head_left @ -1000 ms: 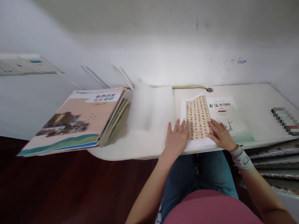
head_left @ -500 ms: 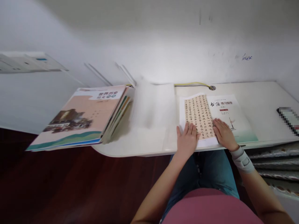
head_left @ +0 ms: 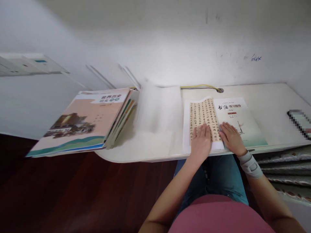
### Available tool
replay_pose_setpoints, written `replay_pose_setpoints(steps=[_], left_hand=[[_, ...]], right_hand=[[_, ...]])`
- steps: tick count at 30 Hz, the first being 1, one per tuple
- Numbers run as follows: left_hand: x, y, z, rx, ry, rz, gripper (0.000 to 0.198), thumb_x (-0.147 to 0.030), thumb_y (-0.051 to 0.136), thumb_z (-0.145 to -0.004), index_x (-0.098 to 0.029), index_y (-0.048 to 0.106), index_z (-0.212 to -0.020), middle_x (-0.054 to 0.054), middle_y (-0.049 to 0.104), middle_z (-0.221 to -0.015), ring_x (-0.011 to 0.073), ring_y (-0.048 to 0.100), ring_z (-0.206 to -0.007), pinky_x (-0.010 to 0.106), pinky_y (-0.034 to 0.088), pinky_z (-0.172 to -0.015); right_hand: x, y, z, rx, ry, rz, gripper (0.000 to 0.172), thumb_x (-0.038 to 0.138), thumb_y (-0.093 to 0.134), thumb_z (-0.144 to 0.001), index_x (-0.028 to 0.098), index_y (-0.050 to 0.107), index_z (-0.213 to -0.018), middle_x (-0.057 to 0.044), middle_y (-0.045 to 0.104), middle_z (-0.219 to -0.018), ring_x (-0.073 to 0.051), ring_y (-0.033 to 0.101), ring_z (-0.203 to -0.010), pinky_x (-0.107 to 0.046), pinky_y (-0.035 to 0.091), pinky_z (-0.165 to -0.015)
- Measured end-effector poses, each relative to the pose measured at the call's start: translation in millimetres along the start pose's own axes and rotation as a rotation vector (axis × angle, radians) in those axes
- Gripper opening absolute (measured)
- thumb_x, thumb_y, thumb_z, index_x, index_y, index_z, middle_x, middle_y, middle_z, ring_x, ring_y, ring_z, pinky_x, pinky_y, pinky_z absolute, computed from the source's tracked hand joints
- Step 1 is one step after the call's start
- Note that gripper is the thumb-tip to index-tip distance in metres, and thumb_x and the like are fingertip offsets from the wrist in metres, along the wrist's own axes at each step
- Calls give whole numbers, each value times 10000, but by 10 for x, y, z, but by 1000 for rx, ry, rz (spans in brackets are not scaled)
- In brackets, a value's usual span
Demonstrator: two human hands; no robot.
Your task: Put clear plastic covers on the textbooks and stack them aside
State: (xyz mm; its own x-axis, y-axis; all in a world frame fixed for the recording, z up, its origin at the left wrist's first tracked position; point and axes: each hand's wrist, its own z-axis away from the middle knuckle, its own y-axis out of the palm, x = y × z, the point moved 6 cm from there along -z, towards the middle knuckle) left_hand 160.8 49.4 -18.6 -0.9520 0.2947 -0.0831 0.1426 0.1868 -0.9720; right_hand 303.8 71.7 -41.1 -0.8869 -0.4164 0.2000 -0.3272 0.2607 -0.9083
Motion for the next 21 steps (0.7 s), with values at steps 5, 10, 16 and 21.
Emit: replay_pose_setpoints(steps=[5,10,16,21], left_hand=[[-98,186,-80,-7,10,26,419,-128,322,-929,35,494,-1274,273,510,-1320,275,480,-1266,409,407,-1039],[-161,271,-15,-65,43,-19,407,-98,337,-910,64,522,-1235,296,515,-1296,306,470,-1264,431,400,-1047],[-54,297,19,-55,10,10,425,-80,357,-881,31,518,-1259,280,506,-1312,300,430,-1298,461,399,-1047],[41,229,62,-15,-13,-51,441,-64,353,-865,40,520,-1260,281,516,-1299,308,446,-1284,463,407,-1039]], right_hand=[[4,-5,2,7,-7,-1,490,391,291,-972,112,545,-1285,-152,527,-1362,-258,453,-1293,-439,369,-1056],[5,-9,1,12,-6,-3,492,378,283,-974,93,552,-1271,-154,528,-1361,-254,447,-1296,-422,356,-1066],[-17,14,-3,18,26,2,494,337,246,-980,79,555,-1266,-147,535,-1354,-248,458,-1289,-419,358,-1064],[-15,27,-4,34,32,13,478,315,246,-980,97,552,-1275,-140,520,-1370,-240,437,-1307,-423,344,-1071]])
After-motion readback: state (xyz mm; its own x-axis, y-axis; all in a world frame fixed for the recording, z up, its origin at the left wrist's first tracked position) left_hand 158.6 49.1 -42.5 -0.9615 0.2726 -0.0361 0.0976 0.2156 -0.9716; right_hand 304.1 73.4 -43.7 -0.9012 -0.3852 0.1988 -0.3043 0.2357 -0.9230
